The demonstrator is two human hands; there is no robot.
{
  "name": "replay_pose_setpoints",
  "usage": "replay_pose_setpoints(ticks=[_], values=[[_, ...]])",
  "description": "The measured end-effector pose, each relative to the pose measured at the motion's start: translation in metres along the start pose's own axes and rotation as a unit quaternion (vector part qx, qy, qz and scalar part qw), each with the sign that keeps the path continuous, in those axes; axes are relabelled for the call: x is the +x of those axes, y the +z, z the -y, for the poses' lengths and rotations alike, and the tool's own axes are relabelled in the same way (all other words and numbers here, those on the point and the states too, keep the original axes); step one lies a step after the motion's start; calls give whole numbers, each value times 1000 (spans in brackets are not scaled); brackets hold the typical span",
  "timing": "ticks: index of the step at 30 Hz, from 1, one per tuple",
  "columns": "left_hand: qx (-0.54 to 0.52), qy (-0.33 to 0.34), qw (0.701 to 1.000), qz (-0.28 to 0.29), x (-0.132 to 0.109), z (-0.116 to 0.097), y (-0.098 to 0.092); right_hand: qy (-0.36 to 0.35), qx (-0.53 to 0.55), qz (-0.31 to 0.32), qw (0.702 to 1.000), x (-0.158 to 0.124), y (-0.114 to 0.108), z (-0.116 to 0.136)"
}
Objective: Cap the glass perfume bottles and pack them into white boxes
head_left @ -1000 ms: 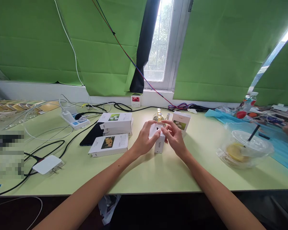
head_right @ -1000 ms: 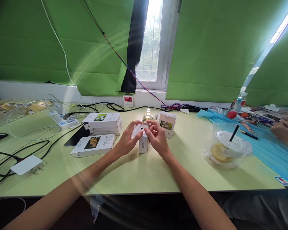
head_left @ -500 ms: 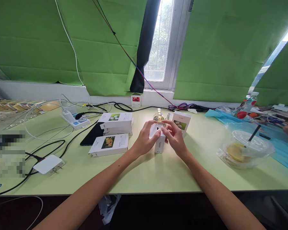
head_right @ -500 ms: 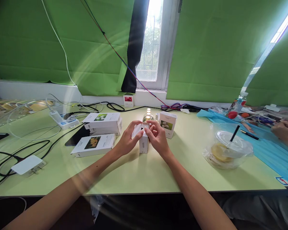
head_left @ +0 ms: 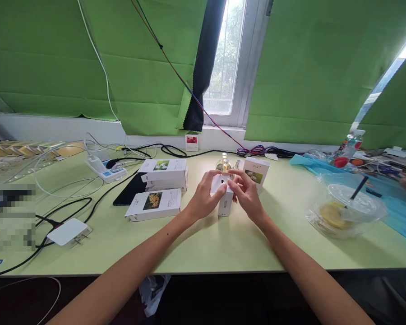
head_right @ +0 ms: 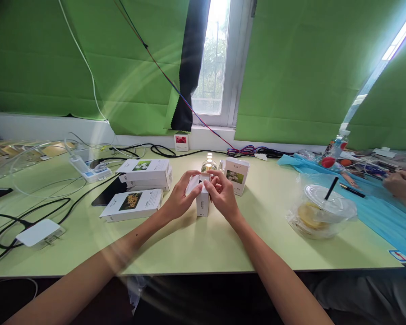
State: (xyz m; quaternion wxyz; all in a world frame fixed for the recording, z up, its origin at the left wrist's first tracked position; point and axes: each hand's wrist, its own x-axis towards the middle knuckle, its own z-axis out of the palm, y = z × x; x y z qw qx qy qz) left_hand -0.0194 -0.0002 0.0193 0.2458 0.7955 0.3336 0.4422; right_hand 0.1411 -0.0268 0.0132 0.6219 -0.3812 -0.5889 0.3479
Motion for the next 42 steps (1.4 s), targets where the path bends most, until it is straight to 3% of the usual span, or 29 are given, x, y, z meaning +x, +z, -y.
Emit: replay_pose_setpoints(ticks=[42], values=[[0,11,1000,0,0,1,0,2,-5,3,1000,1,0,1]])
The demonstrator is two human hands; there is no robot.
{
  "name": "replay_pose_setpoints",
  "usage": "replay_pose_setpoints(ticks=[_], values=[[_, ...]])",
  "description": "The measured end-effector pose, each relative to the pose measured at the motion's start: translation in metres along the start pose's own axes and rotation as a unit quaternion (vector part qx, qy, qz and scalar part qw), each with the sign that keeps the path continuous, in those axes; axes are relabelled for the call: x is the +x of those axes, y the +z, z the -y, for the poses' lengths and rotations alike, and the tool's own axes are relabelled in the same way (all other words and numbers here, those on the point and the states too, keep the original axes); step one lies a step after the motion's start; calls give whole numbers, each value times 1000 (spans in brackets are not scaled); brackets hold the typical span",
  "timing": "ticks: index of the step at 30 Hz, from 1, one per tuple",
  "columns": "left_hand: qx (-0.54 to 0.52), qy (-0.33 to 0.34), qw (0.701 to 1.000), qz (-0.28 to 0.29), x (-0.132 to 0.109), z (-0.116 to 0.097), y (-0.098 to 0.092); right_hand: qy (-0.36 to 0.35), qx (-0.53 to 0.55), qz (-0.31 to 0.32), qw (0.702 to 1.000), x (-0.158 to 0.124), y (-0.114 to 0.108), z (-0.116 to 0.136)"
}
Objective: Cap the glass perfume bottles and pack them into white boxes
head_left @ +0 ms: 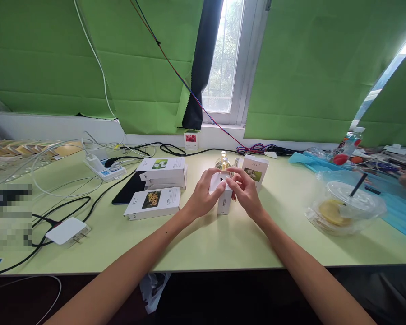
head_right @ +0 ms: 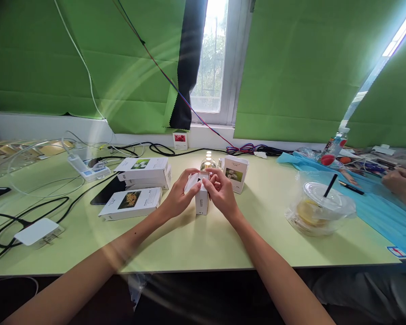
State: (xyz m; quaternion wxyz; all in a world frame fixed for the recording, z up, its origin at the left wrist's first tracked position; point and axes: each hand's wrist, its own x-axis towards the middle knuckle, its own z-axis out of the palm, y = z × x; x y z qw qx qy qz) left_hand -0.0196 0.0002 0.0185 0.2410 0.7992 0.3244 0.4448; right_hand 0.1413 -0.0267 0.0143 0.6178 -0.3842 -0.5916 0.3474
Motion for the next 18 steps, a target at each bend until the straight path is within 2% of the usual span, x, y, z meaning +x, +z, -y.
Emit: replay_pose_setpoints(ticks=[18], values=[[0,-7,1000,7,1,-2,-1,-1,-7,0,1000,0,-1,0]])
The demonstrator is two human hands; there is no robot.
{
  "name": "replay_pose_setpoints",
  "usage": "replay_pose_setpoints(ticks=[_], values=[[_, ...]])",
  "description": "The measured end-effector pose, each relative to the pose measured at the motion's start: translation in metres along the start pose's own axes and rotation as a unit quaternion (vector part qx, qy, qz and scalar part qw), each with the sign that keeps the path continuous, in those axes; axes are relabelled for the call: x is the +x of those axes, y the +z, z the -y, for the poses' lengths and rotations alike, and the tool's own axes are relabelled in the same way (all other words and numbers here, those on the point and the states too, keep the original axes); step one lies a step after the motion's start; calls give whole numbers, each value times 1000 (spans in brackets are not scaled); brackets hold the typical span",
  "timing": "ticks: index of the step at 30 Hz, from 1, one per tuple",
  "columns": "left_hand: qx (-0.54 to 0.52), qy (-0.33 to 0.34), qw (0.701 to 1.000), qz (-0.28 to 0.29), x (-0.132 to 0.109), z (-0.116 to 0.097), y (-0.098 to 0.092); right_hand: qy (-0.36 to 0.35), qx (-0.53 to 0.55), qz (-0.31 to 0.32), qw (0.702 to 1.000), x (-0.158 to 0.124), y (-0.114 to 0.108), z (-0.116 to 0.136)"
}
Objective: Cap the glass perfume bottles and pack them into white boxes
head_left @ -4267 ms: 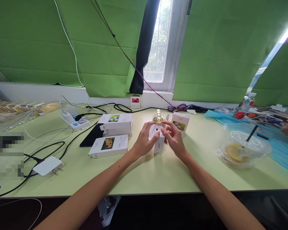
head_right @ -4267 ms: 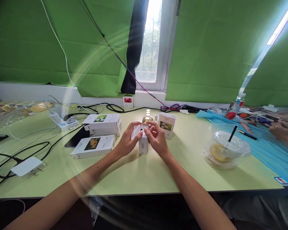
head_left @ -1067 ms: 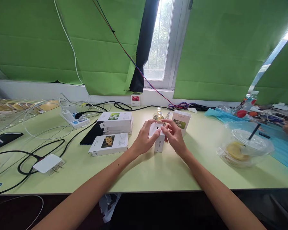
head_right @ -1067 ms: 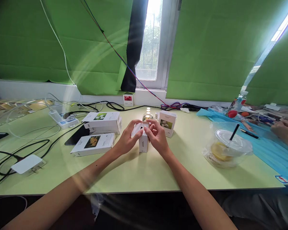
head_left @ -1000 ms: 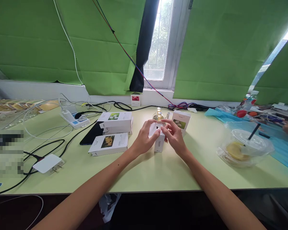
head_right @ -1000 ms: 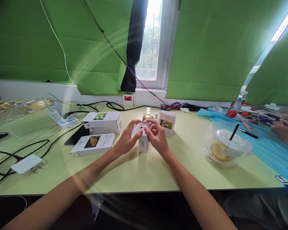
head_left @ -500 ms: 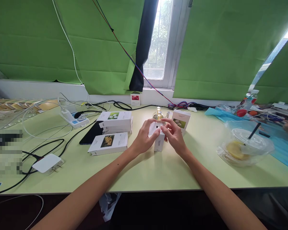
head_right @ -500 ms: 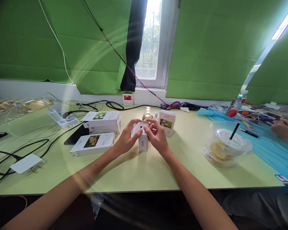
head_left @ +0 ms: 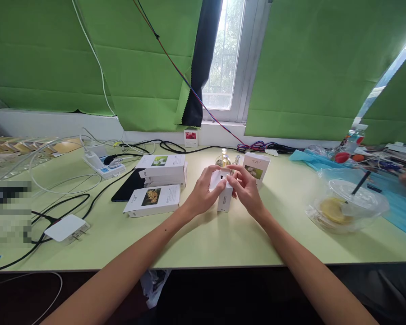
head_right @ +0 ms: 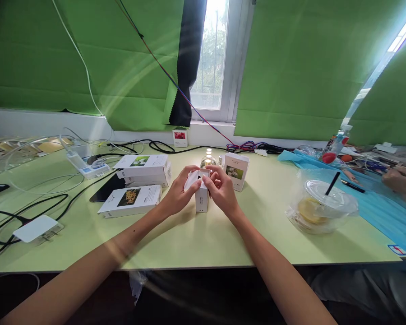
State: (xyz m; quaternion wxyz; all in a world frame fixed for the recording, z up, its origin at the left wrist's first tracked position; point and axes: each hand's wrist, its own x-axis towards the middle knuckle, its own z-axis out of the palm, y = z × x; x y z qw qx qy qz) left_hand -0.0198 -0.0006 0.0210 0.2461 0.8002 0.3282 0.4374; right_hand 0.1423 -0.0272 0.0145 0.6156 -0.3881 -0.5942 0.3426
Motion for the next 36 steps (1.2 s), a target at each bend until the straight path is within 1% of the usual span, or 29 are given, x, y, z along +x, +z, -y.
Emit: replay_pose_setpoints(ticks=[25,36], values=[[-12,-20,1000,18,-1,-1,0,-9,1,3,1000,0,0,-1],[-15,-10,1000,16,-1,0,0,-14,-9,6,1000,-1,1,1]])
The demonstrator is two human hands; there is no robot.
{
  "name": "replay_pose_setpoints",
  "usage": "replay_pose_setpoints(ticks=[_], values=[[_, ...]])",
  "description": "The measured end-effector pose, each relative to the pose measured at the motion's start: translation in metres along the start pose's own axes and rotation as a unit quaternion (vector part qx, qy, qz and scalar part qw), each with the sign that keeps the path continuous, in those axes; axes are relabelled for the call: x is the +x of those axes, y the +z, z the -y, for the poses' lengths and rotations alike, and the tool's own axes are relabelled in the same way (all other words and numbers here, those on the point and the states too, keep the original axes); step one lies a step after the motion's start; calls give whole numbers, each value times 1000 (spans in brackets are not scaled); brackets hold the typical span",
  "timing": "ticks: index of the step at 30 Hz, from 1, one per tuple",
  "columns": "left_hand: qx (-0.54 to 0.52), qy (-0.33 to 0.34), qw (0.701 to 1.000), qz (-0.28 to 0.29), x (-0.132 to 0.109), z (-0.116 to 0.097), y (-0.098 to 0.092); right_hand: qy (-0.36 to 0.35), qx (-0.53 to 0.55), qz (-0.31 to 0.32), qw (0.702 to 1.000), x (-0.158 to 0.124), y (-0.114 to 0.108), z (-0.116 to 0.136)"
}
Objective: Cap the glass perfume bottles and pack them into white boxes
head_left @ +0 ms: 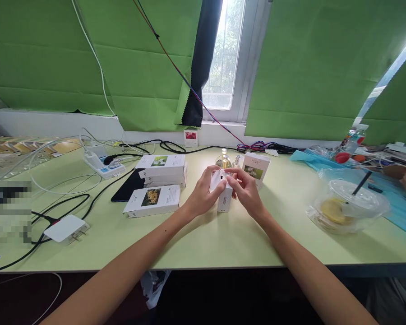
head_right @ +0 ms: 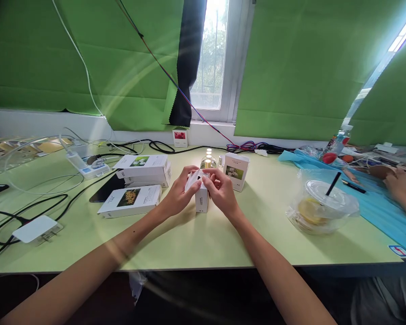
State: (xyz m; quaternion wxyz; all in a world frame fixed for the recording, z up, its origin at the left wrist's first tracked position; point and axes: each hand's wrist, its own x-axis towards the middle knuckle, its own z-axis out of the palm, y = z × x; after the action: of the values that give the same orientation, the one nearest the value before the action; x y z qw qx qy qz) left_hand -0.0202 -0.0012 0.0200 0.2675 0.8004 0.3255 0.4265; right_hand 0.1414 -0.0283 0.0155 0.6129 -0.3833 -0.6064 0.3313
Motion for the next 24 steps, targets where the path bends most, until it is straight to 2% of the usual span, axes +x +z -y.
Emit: replay_pose_setpoints(ticks=[11,24], values=[[8,6,1000,-5,0,0,0,4,2,1,1000,0,0,-1],[50,22,996,-66,-1,-1,4,8,4,6,1000,0,0,-1]])
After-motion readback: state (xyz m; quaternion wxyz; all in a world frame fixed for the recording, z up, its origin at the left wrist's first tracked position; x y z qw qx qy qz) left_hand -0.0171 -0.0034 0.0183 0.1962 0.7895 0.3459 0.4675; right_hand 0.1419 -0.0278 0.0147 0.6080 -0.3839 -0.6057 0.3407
